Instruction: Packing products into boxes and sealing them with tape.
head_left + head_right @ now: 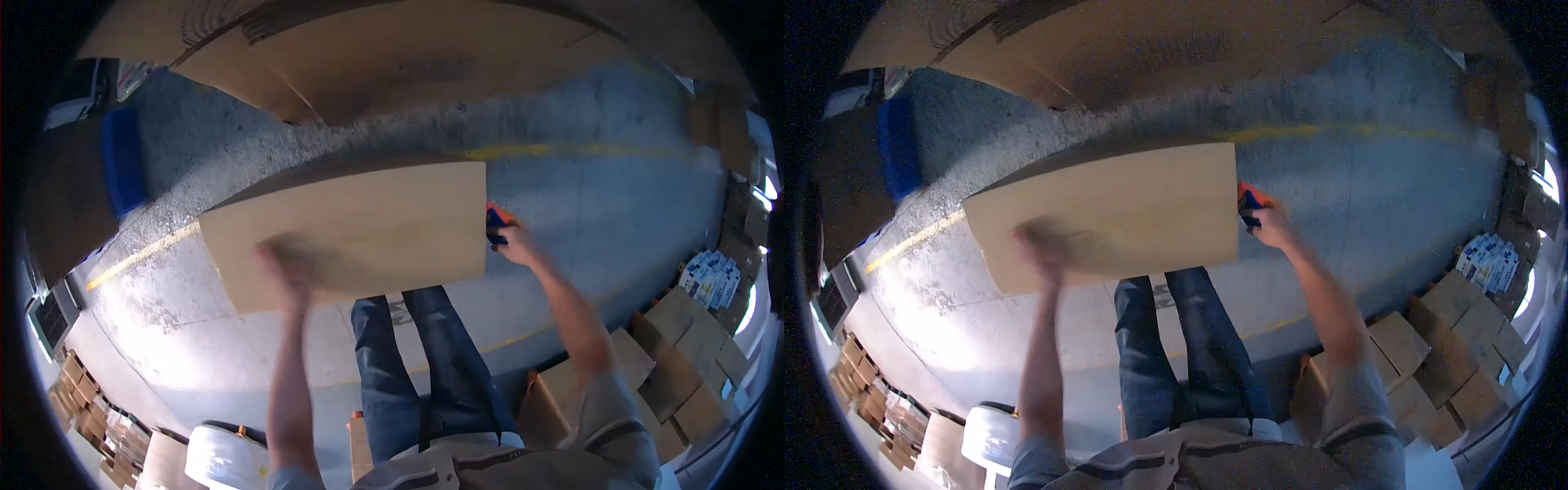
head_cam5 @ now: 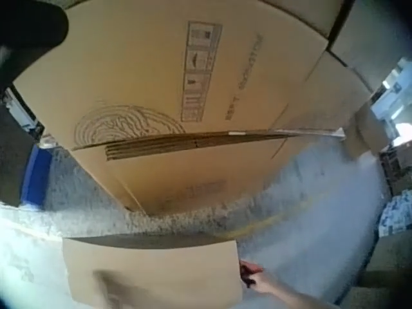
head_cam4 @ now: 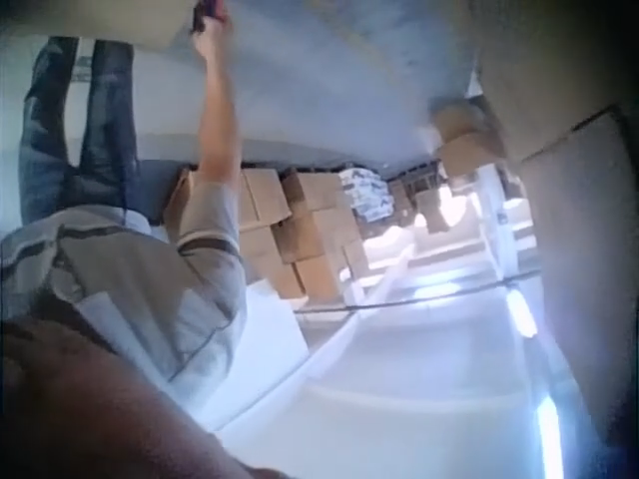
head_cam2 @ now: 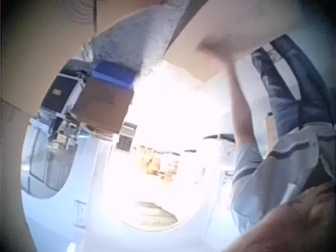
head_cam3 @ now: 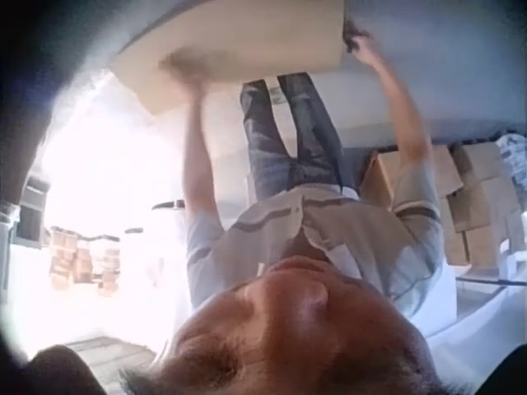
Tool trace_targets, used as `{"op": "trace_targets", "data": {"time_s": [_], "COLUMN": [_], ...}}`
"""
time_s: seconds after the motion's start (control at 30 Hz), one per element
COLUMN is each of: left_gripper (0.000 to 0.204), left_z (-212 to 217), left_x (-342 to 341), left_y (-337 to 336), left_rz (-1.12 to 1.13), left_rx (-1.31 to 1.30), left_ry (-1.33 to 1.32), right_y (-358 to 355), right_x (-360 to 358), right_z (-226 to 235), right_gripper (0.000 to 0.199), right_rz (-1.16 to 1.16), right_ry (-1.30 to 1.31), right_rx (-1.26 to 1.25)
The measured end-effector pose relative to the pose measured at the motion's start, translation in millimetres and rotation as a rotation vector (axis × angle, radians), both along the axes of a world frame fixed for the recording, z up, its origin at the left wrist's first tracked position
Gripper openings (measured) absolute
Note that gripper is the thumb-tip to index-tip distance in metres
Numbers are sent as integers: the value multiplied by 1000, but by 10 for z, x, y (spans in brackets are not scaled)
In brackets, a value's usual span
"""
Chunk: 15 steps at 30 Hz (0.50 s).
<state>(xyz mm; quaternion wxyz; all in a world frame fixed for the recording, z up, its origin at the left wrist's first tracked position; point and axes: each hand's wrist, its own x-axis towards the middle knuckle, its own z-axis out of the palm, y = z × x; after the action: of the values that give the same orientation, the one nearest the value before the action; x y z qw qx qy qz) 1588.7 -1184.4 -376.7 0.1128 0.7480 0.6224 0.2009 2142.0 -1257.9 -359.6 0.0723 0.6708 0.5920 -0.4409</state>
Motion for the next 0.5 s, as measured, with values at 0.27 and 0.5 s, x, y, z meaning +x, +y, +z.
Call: {"op": "trace_targets", "data": {"time_s": [0.27,0.5], "left_gripper": [65,54], "left_z": [723,4003], "left_x": [-1760,-1058], "left_y": [622,977], "left_rz": [682,235], "left_rx": [-716,-482], "left_ry": [-385,-523], "right_y": [-24,-260], "right_x": [-633,-952], "right_z": [-132,1554], "right_gripper": [73,86], "right_rz": [-792,-775], "right_ry": [362,380], "right_rx": [-188,-342]}}
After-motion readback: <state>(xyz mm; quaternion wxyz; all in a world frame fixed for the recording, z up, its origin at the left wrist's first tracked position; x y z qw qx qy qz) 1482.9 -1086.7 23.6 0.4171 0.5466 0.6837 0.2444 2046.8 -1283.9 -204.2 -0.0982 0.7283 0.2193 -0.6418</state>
